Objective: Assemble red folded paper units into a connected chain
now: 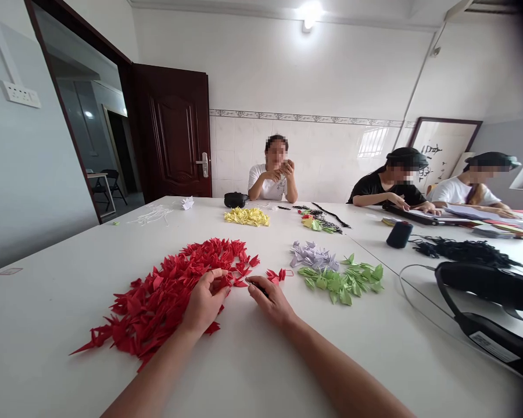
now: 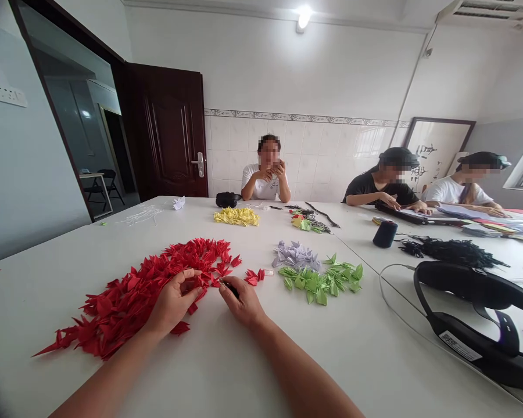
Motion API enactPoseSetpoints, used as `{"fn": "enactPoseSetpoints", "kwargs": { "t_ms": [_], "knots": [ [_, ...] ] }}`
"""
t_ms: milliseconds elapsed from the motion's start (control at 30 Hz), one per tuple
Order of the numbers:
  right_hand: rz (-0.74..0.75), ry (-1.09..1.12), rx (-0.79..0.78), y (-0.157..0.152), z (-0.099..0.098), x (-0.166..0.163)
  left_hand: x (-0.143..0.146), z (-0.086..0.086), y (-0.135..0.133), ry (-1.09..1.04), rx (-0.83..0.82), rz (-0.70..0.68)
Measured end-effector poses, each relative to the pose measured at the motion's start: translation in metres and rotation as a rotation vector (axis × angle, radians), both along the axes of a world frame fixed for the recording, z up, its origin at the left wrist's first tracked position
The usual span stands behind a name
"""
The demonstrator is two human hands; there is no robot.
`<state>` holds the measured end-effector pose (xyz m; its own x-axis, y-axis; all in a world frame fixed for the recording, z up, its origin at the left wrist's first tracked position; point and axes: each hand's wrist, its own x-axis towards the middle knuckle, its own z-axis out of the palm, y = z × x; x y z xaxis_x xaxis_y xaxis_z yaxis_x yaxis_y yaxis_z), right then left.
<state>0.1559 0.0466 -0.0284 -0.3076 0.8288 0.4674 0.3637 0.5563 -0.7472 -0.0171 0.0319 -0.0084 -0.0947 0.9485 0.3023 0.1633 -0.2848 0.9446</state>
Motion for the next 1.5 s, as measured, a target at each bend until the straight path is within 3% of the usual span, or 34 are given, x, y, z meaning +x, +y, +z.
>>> {"fn": "enactPoseSetpoints", "kwargs": {
  "t_ms": [233,467,567,733,1000,1500],
  "knots": [
    [0.066,-0.048,-0.011,-0.006,-0.002,-0.008,0.000,-0.002,0.001,-0.084,0.000,-0.069],
    [0.110,-0.042,-0.047,-0.010,-0.001,-0.009,0.002,0.009,-0.005,-0.597,-0.318,-0.141],
    [0.113,-0.038,-0.042,-0.011,0.001,-0.011,0.000,0.011,-0.004,-0.710,-0.384,-0.144],
    [0.075,0.001,-0.037,-0.010,-0.001,-0.012,0.000,0.006,-0.001,-0.744,-0.454,-0.223],
    [0.001,-0.060,0.027,-0.004,-0.005,-0.010,0.003,0.004,-0.003,-0.712,-0.473,-0.213],
    [0.043,-0.084,0.013,-0.005,-0.004,-0.009,0.006,0.003,-0.004,-0.692,-0.480,-0.236]
  ]
}}
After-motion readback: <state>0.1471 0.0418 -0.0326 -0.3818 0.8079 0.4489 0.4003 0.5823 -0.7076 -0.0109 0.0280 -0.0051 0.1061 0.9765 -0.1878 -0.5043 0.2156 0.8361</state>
